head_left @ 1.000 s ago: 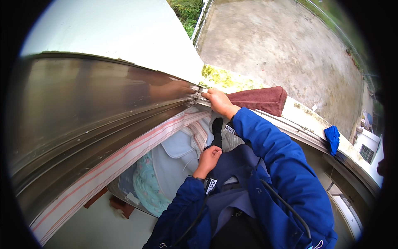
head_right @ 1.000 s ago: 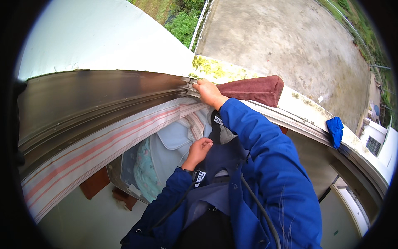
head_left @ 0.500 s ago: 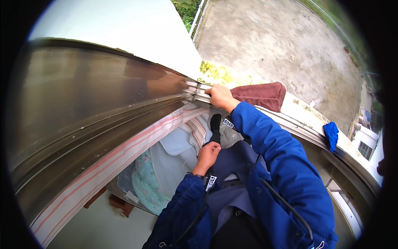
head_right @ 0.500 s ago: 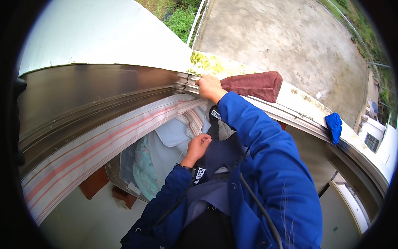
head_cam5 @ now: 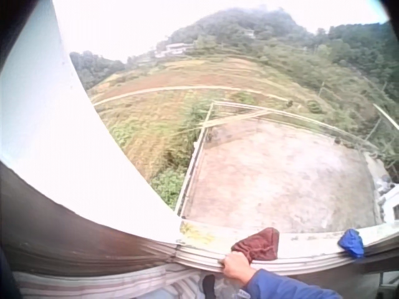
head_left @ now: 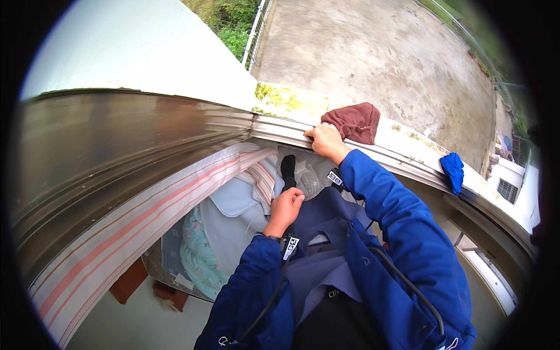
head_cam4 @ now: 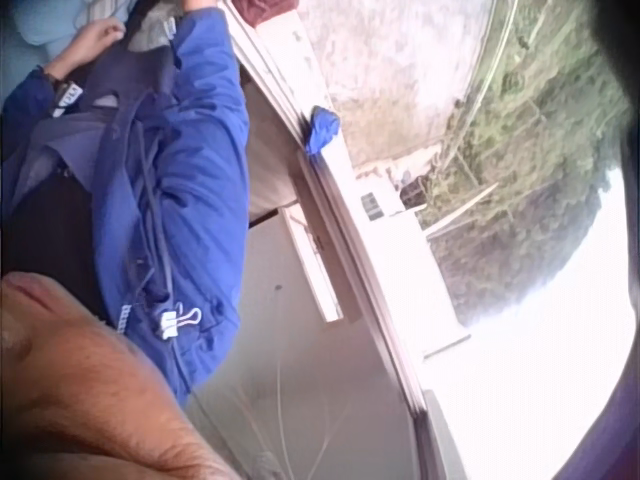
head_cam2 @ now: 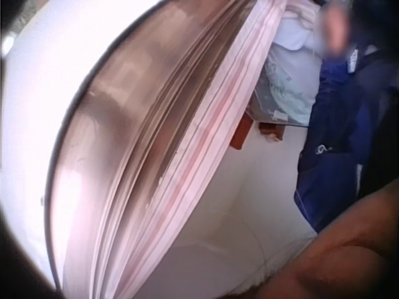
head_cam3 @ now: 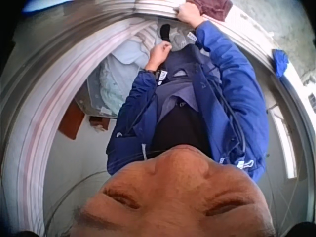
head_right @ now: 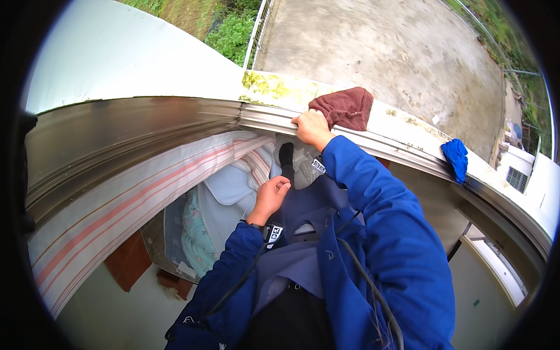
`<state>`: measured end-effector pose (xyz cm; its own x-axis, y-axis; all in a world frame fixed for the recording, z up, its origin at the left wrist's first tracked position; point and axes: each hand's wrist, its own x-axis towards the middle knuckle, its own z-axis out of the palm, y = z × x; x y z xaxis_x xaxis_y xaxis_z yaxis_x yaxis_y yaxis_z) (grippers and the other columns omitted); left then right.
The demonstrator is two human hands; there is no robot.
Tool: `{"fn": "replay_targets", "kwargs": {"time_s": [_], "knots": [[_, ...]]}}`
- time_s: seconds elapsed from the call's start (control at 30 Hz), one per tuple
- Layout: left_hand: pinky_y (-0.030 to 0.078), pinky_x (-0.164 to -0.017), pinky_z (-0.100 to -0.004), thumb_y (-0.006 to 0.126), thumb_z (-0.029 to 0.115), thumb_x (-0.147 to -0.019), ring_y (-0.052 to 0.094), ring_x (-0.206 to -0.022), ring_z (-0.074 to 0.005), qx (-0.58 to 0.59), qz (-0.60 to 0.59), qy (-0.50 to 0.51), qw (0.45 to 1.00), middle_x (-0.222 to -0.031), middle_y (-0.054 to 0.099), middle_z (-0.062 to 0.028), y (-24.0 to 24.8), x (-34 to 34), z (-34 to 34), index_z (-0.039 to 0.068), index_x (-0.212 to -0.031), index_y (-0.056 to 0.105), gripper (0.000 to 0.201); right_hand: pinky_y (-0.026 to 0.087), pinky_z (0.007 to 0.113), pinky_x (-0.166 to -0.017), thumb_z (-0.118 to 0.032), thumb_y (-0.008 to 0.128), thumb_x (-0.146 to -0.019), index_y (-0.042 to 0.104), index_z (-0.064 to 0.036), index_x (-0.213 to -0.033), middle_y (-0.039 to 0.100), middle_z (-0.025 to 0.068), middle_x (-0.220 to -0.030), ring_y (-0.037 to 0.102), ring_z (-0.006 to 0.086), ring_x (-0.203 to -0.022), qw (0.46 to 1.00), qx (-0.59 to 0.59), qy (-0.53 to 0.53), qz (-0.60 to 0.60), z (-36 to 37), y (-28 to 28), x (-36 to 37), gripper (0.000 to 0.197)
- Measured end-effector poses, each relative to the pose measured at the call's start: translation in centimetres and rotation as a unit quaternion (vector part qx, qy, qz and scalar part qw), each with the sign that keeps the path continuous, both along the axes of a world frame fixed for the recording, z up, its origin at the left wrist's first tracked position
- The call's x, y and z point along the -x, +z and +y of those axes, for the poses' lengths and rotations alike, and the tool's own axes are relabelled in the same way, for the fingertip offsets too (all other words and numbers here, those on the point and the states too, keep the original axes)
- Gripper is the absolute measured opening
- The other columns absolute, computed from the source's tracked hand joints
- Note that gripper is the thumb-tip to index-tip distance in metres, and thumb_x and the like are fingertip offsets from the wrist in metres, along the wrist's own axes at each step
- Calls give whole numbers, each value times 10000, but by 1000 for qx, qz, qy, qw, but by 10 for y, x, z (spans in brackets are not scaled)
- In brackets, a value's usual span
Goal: The person wipes the window frame and sill with a brown cloth, moving along the length of the frame and occasionally adjusting the cloth. The person also uses a blue cloth to wipe the frame.
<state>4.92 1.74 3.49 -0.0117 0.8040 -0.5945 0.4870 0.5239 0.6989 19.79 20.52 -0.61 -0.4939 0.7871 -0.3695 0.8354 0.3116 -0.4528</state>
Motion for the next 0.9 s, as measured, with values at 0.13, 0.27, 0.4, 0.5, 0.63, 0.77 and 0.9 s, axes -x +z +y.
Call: {"fn": "replay_targets", "kwargs": {"time_s": [0.13,0.27,0.4,0.5,0.63,0.77,0.9], "knots": [[478,-592,-295,654,176,-833,605,-604,-165,-10,1,-22,1000,-689,639,-59,0,-10,3,65,-944,653,157,457,395,-777,-76,545,-710,727,-184,-984,669,139,-864,595,304,-866,1000,-11,-19,-21,-12,5,-49,346],[473,-583,-300,651,191,-835,600,-604,-167,-19,2,-37,999,-679,630,-53,1,-21,4,76,-934,653,152,422,381,-783,-81,544,-748,722,-205,-977,628,111,-868,565,286,-889,998,-20,-26,-61,-28,9,-109,315],[473,-585,-302,649,192,-834,603,-612,-172,-5,-10,-41,999,-677,623,-50,2,-27,5,80,-929,649,147,411,365,-760,2,557,-719,707,-204,-1021,533,78,-796,528,268,-854,999,-47,-14,-22,-43,3,-148,395],[474,-587,-301,650,190,-834,600,-607,-165,-9,-14,-37,999,-670,618,-43,-1,-32,3,80,-923,648,141,428,368,-751,15,564,-714,675,-134,-1011,530,85,-806,524,277,-850,994,-93,-9,63,-45,-3,-159,350],[468,-578,-296,653,184,-833,596,-597,-158,1,-18,-53,998,-665,617,-40,-7,-36,1,75,-910,645,133,444,382,-754,-23,577,-737,610,-90,-926,540,80,-819,532,281,-849,986,-154,-3,60,-43,-4,-160,203],[463,-572,-291,653,182,-835,594,-594,-154,7,-16,-65,998,-663,616,-37,-8,-38,0,77,-901,644,125,453,376,-752,-42,590,-746,620,-100,-913,555,75,-829,534,277,-838,989,-142,13,51,-40,2,-158,179],[468,-586,-324,653,185,-826,604,-614,-195,6,-22,-50,999,-665,619,-54,-6,-37,2,80,-893,645,125,460,372,-759,-20,582,-730,668,-109,-958,571,68,-845,534,270,-833,989,-99,41,102,-33,3,-156,260]]}}
